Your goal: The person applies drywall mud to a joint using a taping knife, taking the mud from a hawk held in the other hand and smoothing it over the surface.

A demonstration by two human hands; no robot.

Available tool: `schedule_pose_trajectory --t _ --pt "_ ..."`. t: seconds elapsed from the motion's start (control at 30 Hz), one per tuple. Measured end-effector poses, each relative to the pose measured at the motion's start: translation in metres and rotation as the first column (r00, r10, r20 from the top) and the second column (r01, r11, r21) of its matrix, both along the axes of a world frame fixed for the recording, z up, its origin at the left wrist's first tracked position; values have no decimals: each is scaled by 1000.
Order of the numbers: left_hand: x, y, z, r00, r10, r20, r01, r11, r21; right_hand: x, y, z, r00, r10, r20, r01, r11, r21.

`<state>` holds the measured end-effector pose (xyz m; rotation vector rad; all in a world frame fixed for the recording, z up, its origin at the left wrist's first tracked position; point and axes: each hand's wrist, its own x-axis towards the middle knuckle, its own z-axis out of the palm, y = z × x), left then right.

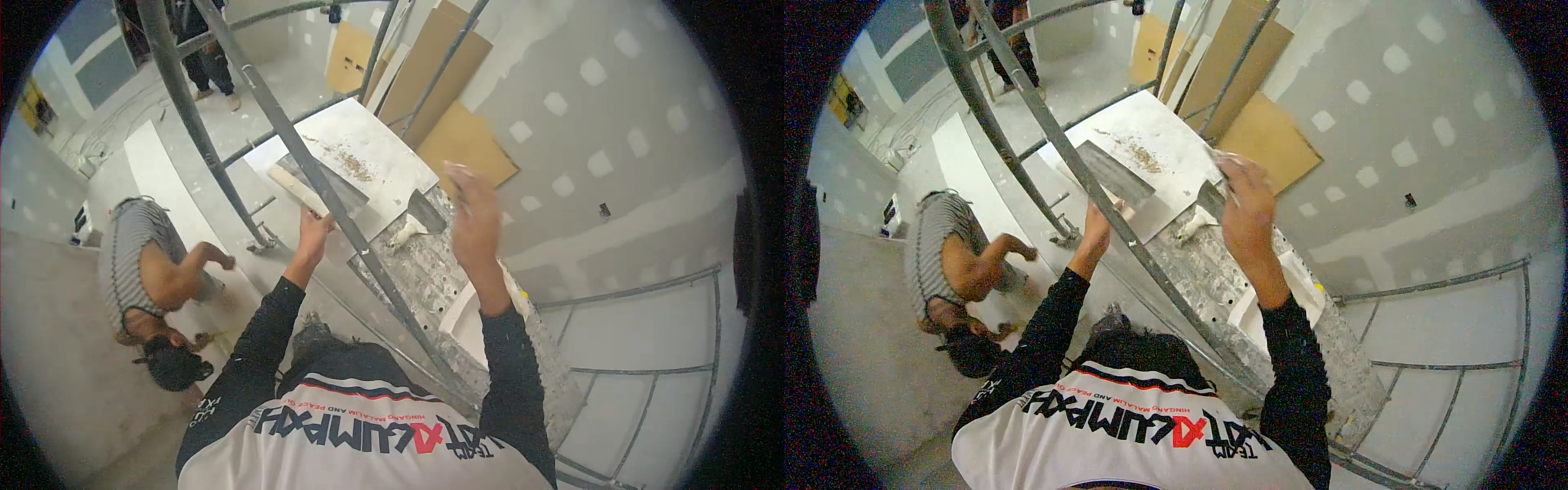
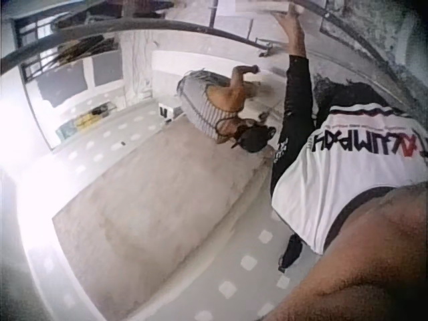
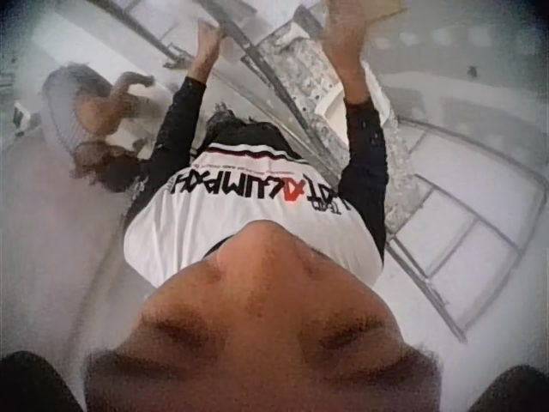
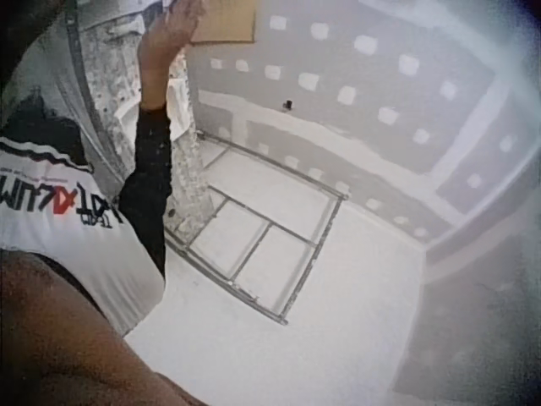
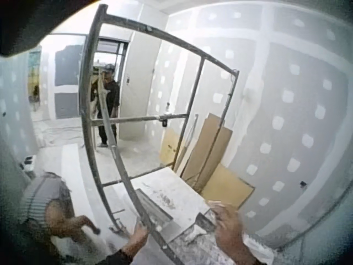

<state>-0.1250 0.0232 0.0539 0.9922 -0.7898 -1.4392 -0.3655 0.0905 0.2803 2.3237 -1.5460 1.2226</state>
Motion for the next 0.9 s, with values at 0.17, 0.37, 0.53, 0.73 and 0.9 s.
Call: schedule_pose_trajectory --t 0.17,0.37,0.53,0.73,0.9 --pt "-5 -22 -67 994 82 -71 -79 996 43 10 -87 -118 908 217 -359 -137 962 235" --pt "-37 -18 -53 985 173 -8 -172 982 75 4 -113 -186 804 351 -480 -172 910 378" --pt "-32 -25 -85 951 295 -96 -294 955 20 33 -100 -203 786 406 -467 -317 912 259" --pt "-33 -20 -76 971 238 1 -237 966 104 42 -113 -232 809 256 -530 -127 955 268" --pt "-37 -23 -78 970 242 -16 -238 961 143 37 -118 -215 756 281 -591 -120 947 297"
